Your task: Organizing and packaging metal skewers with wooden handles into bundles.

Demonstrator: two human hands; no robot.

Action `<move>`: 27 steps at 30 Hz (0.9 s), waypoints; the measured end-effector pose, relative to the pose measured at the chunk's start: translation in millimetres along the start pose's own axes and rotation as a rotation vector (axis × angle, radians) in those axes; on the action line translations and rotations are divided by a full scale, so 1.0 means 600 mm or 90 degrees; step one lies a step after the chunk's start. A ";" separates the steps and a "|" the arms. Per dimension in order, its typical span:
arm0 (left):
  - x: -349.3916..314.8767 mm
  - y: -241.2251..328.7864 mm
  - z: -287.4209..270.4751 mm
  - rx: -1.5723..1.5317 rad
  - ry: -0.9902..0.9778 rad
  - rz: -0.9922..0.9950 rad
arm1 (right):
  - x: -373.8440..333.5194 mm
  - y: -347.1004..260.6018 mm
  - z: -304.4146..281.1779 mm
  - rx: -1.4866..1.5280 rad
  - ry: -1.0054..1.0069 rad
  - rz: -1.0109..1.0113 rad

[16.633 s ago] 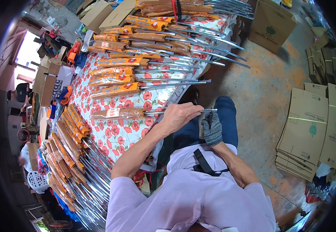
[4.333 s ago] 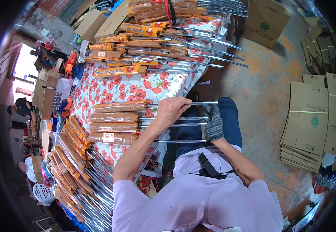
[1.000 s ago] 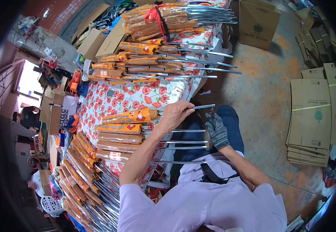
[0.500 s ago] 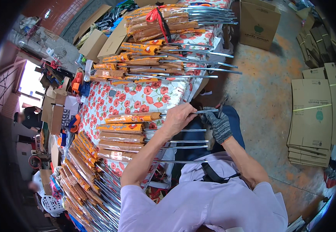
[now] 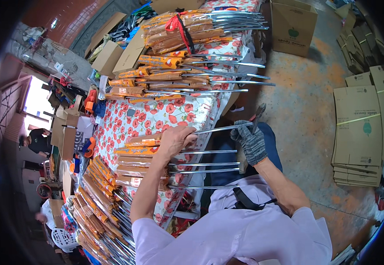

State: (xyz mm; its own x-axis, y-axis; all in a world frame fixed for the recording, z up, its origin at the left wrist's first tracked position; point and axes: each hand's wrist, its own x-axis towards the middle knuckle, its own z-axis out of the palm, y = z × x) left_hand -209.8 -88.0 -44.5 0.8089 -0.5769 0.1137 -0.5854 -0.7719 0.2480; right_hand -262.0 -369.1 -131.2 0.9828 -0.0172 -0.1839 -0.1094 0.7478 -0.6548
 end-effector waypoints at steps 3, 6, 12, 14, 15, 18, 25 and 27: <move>-0.007 -0.014 -0.014 0.040 0.019 0.034 | -0.002 -0.008 -0.008 0.037 0.015 -0.027; -0.024 -0.031 -0.017 0.086 0.009 0.027 | -0.004 -0.010 -0.010 0.047 0.026 -0.029; -0.004 0.010 0.002 0.020 0.090 0.045 | 0.006 0.004 -0.025 -0.005 0.039 -0.012; 0.029 0.080 0.019 -0.104 0.097 0.059 | -0.006 0.005 -0.016 -0.061 0.039 0.000; 0.047 0.110 0.029 -0.177 0.102 0.078 | -0.013 0.005 -0.010 -0.110 0.040 0.006; 0.084 0.137 0.063 -0.237 0.083 0.091 | -0.030 0.002 -0.024 -0.252 0.025 -0.014; 0.090 0.141 0.058 -0.276 0.092 0.096 | -0.061 0.023 -0.100 -0.709 0.013 -0.221; 0.089 0.145 0.055 -0.281 0.093 0.091 | -0.066 0.035 -0.107 -0.680 -0.012 -0.223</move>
State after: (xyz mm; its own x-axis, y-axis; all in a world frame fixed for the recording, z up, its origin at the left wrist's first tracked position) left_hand -219.5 -194.4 -48.8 0.7394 -0.6016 0.3023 -0.6378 -0.4820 0.6008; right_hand -313.1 -395.1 -184.6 0.9854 -0.0976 0.1394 0.1115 -0.2482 -0.9623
